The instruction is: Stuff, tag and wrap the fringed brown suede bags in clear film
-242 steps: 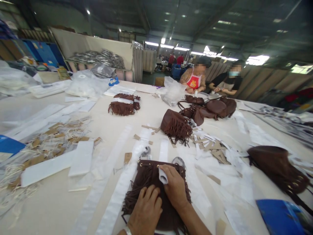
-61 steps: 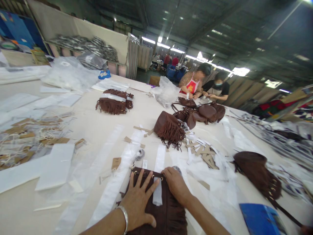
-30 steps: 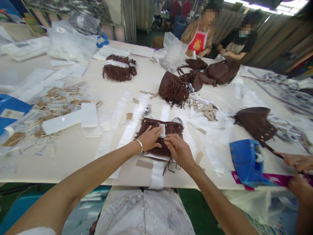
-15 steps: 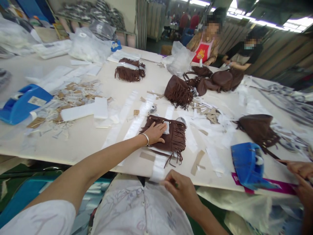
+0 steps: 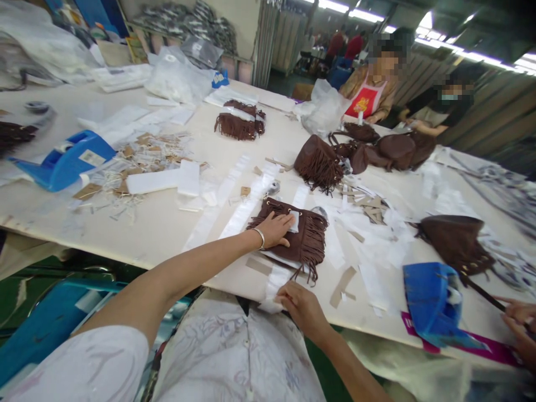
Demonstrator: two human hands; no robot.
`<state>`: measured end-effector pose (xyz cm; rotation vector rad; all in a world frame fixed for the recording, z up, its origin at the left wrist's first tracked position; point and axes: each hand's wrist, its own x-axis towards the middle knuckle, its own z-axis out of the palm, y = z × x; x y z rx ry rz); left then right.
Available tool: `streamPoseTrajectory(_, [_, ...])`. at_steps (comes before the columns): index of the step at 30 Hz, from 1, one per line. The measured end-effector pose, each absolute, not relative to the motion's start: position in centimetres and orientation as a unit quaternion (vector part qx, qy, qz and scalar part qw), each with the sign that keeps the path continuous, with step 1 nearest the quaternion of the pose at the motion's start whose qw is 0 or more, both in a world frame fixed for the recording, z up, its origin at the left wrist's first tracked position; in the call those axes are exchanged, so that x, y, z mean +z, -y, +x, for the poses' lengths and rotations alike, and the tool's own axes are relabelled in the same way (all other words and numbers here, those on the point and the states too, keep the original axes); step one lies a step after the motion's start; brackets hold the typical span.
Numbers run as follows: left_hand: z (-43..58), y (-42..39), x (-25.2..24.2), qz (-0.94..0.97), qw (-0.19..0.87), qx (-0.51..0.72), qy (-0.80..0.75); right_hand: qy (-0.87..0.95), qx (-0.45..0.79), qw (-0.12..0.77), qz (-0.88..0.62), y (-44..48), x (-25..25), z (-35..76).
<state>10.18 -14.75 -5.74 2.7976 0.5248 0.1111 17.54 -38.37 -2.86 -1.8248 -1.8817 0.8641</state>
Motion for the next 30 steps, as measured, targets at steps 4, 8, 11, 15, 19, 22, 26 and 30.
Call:
streamPoseTrajectory(4, [10.1,14.8,-5.5,0.971,0.153,0.039,-0.179,0.67,0.35,0.206,-0.622,36.5,-1.0,19.1])
streamPoseTrajectory(8, [9.9,15.0,-5.1,0.97,0.155,0.042,-0.18,0.719,0.292,0.17,-0.607,35.1,1.8,19.6])
streamPoseTrajectory(11, [9.8,15.1,-5.0,0.97,0.157,0.044,-0.179,0.765,0.23,0.101,-0.593,35.8,2.2,18.9])
streamPoseTrajectory(15, [9.9,15.3,-4.9,0.966,0.179,0.035,-0.182,0.79,0.168,0.03,-0.589,38.0,0.0,17.6])
streamPoseTrajectory(19, [9.8,15.5,-4.7,0.963,0.19,0.032,-0.187,0.804,0.122,0.028,-0.581,39.0,-2.3,17.5])
streamPoseTrajectory(22, [9.8,15.7,-4.6,0.963,0.186,0.035,-0.193,0.833,0.074,0.033,-0.547,38.7,-3.3,17.9])
streamPoseTrajectory(26, [9.8,16.0,-4.8,0.962,0.182,0.041,-0.197,0.864,-0.026,0.041,-0.501,37.9,-4.4,18.4])
streamPoseTrajectory(30, [9.9,16.1,-5.0,0.961,0.183,0.042,-0.204,0.885,-0.054,0.04,-0.46,37.3,-5.2,18.2])
